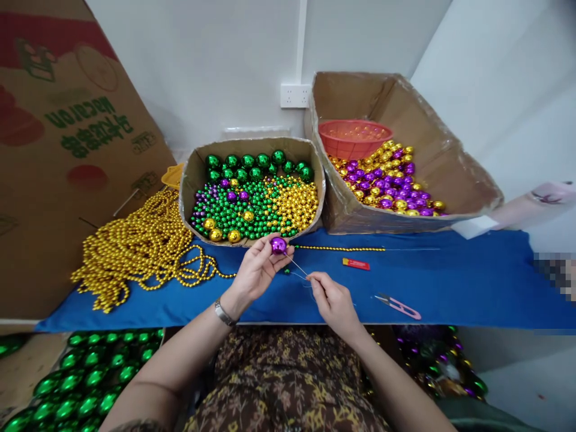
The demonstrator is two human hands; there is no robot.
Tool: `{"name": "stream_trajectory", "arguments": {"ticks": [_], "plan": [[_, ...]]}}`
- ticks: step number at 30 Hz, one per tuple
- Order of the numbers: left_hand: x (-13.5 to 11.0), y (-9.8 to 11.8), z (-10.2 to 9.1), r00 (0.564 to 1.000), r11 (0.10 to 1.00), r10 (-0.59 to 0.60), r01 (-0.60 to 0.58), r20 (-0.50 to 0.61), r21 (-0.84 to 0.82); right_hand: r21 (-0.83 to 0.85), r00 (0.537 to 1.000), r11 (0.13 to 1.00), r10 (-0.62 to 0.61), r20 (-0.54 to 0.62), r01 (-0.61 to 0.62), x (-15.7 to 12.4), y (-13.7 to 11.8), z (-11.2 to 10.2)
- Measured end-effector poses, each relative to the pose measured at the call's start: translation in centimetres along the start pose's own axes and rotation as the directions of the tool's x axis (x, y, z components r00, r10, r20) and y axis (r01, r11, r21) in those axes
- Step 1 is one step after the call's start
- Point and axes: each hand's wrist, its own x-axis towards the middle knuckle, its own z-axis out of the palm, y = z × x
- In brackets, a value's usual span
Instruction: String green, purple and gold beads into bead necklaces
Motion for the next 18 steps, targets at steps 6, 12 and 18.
{"name": "stream_trajectory", "arguments": {"ticks": [6,12,18], "plan": [[-0.7,-1.2,0.0,0.990,0.989,0.135,-0.137,0.047,0.058,0.000,1.000,1.000,-0.005,-0.026,0.005,-0.1,-0.1,0.3],[-0.1,0.0,-1.0,0.992,0.953,0.107,-0.121,0.064,0.279,0.018,0.999,0.999,0.035,-0.023,-0.035,-0.1,0.2,-0.5],[5.5,4.1,-3.4,0.928,0.099,0.293,-0.267,0.228,0.959,-0.045,0.994,0.996,0.075,-0.082,-0.079,-0.3,1.2,-1.4]]}}
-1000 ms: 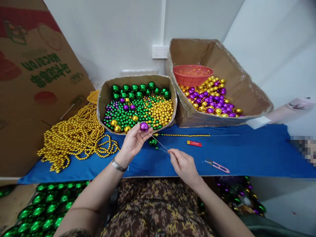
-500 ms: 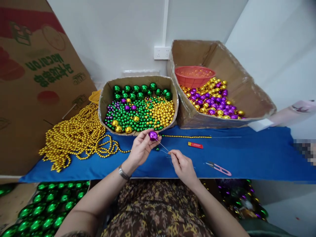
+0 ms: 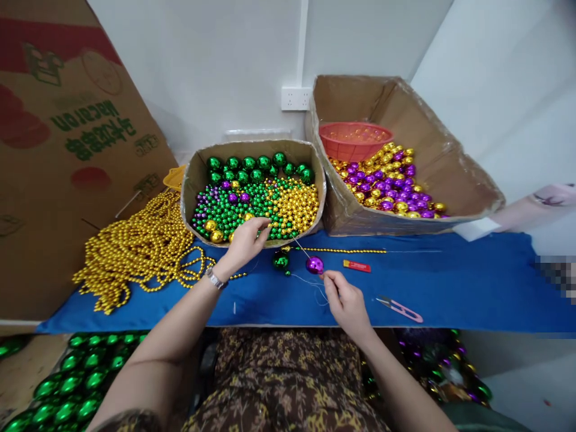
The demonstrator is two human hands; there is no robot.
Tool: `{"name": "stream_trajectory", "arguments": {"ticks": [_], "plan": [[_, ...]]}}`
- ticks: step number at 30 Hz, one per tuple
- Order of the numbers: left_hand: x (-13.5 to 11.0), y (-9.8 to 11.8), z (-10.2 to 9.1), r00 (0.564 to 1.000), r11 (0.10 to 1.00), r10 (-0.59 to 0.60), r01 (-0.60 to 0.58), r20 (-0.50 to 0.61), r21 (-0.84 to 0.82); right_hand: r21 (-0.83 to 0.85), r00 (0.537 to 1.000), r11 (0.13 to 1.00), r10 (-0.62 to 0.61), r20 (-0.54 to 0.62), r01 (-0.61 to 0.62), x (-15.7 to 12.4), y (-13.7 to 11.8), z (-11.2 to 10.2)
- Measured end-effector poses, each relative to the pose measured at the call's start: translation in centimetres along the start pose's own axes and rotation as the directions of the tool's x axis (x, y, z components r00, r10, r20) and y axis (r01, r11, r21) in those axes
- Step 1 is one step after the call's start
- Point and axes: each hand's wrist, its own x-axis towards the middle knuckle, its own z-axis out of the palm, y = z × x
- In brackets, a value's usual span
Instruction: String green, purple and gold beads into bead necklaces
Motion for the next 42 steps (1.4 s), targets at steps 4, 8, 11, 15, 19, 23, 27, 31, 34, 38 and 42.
{"name": "stream_trajectory", "arguments": {"ticks": [4,8,11,15,19,23,27,31,34,38,42], "plan": [[2.6,-1.7,0.4,0.978,0.910,-0.044,-0.044,0.202,0.412,-0.021,1.000,0.999,-0.031,-0.005,0.031,0.0,0.1,0.3],[3.4,-2.4,1.2,0.977,0.921,-0.079,-0.005,0.198,0.389,-0.026,0.999,0.999,-0.041,0.011,0.042,0.0,-0.1,0.6],[3.3,-2.1,1.1,0.981,0.938,-0.084,0.018,0.178,0.345,-0.005,0.999,0.999,-0.047,0.015,0.047,0.0,-0.4,0.7],[1.7,-0.4,0.5,0.960,0.872,-0.220,0.272,0.171,-0.407,0.014,0.998,0.998,-0.057,0.015,0.057,0.1,-0.8,0.8],[-0.4,1.7,0.4,0.896,0.282,-0.281,0.419,0.344,-0.863,0.005,0.996,0.996,-0.092,0.001,0.092,0.3,-1.1,0.8],[-1.3,2.6,0.6,0.862,0.157,-0.321,0.456,0.391,-0.876,0.006,0.993,0.993,-0.115,-0.007,0.115,0.3,-1.2,0.9],[-1.5,2.6,0.8,0.866,0.143,-0.313,0.450,0.391,-0.881,-0.023,0.993,0.993,-0.116,0.001,0.116,0.3,-1.1,0.9],[-2.1,2.6,1.1,0.892,0.219,-0.297,0.411,0.340,-0.885,-0.058,0.993,0.991,-0.121,0.000,0.121,0.2,-0.9,1.1],[-2.5,2.8,1.2,0.943,0.477,-0.252,0.315,0.216,-0.821,-0.094,0.989,0.985,-0.144,-0.016,0.142,0.2,-0.8,1.3],[-0.8,1.8,0.0,0.999,0.957,-0.028,0.035,0.029,-0.289,-0.084,0.992,0.990,-0.118,-0.045,0.114,0.3,-0.6,1.2],[2.6,-1.1,-1.6,1.000,0.901,-0.004,0.009,-0.014,0.433,-0.076,0.994,0.992,-0.100,-0.043,0.097,0.4,-0.4,1.0]]}}
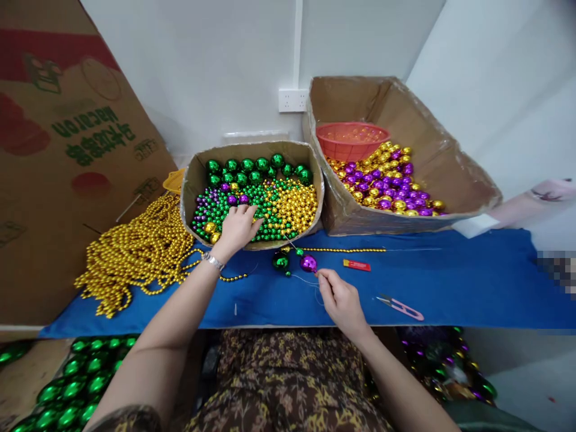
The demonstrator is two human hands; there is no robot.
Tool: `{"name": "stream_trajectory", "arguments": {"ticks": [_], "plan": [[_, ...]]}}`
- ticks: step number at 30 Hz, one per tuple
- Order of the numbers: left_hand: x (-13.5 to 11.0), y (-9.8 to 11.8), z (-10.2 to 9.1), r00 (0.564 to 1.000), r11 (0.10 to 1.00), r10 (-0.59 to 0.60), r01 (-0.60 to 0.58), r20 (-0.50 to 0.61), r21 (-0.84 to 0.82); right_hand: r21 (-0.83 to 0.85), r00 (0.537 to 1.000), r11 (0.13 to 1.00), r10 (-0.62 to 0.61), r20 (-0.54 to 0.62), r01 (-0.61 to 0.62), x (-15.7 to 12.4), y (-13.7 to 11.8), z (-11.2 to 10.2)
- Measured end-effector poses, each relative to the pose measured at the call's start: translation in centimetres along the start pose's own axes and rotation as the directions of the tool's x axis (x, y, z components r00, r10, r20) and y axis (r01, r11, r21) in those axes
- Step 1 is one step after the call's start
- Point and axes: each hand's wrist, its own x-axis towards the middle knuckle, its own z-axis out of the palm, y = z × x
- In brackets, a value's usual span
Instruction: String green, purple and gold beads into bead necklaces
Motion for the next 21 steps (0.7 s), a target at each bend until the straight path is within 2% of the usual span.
{"name": "stream_trajectory", "arguments": {"ticks": [2,4,6,7,8,9,10,11,12,13,14,16,18,21], "plan": [[1.2,-1.3,0.3,0.991,0.987,-0.048,0.027,0.127,0.159,-0.008,1.000,1.000,-0.005,0.004,0.005,0.0,0.0,0.1],[1.7,-1.9,0.6,0.980,0.990,-0.069,0.044,0.186,0.137,-0.011,1.000,1.000,-0.009,0.001,0.009,-0.1,-0.1,0.2],[1.5,-1.8,0.7,0.984,0.990,-0.079,0.096,0.157,-0.103,-0.007,1.000,1.000,-0.013,-0.006,0.013,-0.1,-0.2,0.3],[1.1,-1.5,0.7,0.984,0.942,-0.091,0.134,0.150,-0.306,-0.003,1.000,1.000,-0.014,-0.006,0.014,-0.1,-0.2,0.3],[0.6,-1.2,0.6,0.980,0.829,-0.106,0.180,0.168,-0.529,0.000,1.000,1.000,-0.015,-0.005,0.015,-0.1,-0.2,0.3],[0.0,-0.8,0.5,0.971,0.648,-0.113,0.233,0.211,-0.726,0.004,1.000,1.000,-0.016,-0.006,0.016,-0.1,-0.2,0.2],[-0.6,-0.3,0.4,0.959,0.429,-0.105,0.284,0.265,-0.858,0.007,1.000,1.000,-0.015,-0.005,0.015,0.0,-0.3,0.2],[-1.3,0.1,0.2,0.945,0.217,-0.087,0.327,0.316,-0.920,0.011,1.000,1.000,-0.016,-0.005,0.016,0.0,-0.3,0.2],[-1.9,0.6,0.1,0.932,0.045,-0.068,0.360,0.357,-0.932,0.014,1.000,1.000,-0.017,-0.006,0.017,0.0,-0.3,0.2],[-2.5,1.1,0.0,0.921,-0.078,-0.054,0.382,0.387,-0.921,0.016,1.000,1.000,-0.021,-0.006,0.021,0.1,-0.4,0.2],[-2.9,1.5,-0.1,0.912,-0.160,-0.046,0.397,0.409,-0.904,0.016,1.000,1.000,-0.025,-0.004,0.025,0.1,-0.4,0.2],[-3.7,2.1,-0.2,0.900,-0.251,-0.038,0.411,0.434,-0.876,0.011,0.999,0.999,-0.036,0.003,0.036,0.0,-0.4,0.2],[-4.0,2.5,-0.2,0.897,-0.287,-0.028,0.415,0.441,-0.863,0.005,0.999,0.999,-0.044,0.003,0.044,0.0,-0.5,0.2],[-4.2,2.7,-0.2,0.899,-0.286,-0.009,0.417,0.437,-0.863,0.003,0.999,0.999,-0.042,-0.008,0.042,-0.1,-0.5,0.1]]}}
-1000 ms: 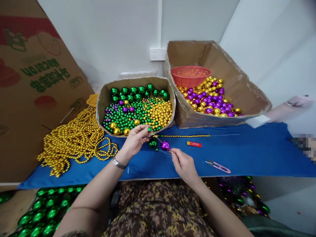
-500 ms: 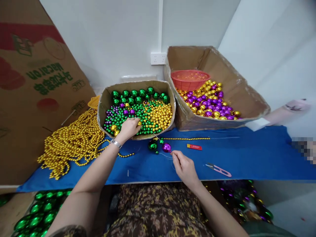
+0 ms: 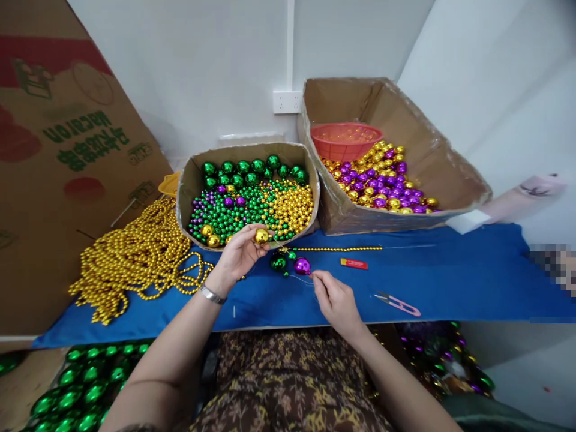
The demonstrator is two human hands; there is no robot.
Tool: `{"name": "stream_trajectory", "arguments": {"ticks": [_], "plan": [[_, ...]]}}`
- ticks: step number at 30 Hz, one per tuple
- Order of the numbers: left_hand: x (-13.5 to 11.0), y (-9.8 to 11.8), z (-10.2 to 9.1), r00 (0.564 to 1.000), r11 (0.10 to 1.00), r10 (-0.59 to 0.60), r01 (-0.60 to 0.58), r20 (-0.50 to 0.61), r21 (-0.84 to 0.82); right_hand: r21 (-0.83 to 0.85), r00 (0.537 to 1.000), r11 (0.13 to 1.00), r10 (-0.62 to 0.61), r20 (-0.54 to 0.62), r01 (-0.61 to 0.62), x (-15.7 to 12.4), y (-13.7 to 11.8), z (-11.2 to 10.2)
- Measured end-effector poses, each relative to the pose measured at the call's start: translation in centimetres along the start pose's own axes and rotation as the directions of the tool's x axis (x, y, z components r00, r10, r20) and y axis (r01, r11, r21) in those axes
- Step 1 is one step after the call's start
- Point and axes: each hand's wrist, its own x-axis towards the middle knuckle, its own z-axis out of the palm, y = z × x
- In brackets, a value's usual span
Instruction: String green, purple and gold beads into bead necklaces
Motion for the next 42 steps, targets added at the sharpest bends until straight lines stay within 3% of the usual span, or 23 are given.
{"name": "stream_trajectory", "arguments": {"ticks": [8,15,22,27,33,38,42], "plan": [[-0.2,0.1,0.0,1.000,0.994,0.017,-0.017,0.000,0.109,-0.038,0.999,0.999,-0.004,0.034,0.005,-0.1,0.2,-0.1],[-1.3,-1.1,0.6,0.989,0.873,0.091,-0.138,0.120,0.468,-0.063,0.998,0.996,-0.064,0.001,0.064,-0.2,0.7,0.5],[-1.6,-2.6,1.2,0.996,0.981,0.041,-0.055,0.078,0.188,0.143,0.982,0.980,0.117,0.149,-0.138,-0.1,-0.1,-0.1],[-1.9,-3.1,1.4,0.993,0.946,0.116,-0.119,0.029,0.301,0.092,0.995,0.993,0.075,0.064,-0.080,-0.4,0.3,0.3],[-2.3,-2.9,1.5,0.996,0.959,0.081,-0.088,0.039,0.268,0.157,0.978,0.975,0.129,0.163,-0.155,-0.6,0.6,0.3],[-2.4,-3.1,1.2,0.990,0.932,0.113,-0.136,0.085,0.335,0.114,0.987,0.984,0.130,0.099,-0.141,-0.8,0.7,0.4],[-2.6,-3.2,1.4,0.987,0.941,0.119,-0.146,0.106,0.305,0.109,0.983,0.982,0.144,0.113,-0.156,-1.0,0.6,0.7]]}}
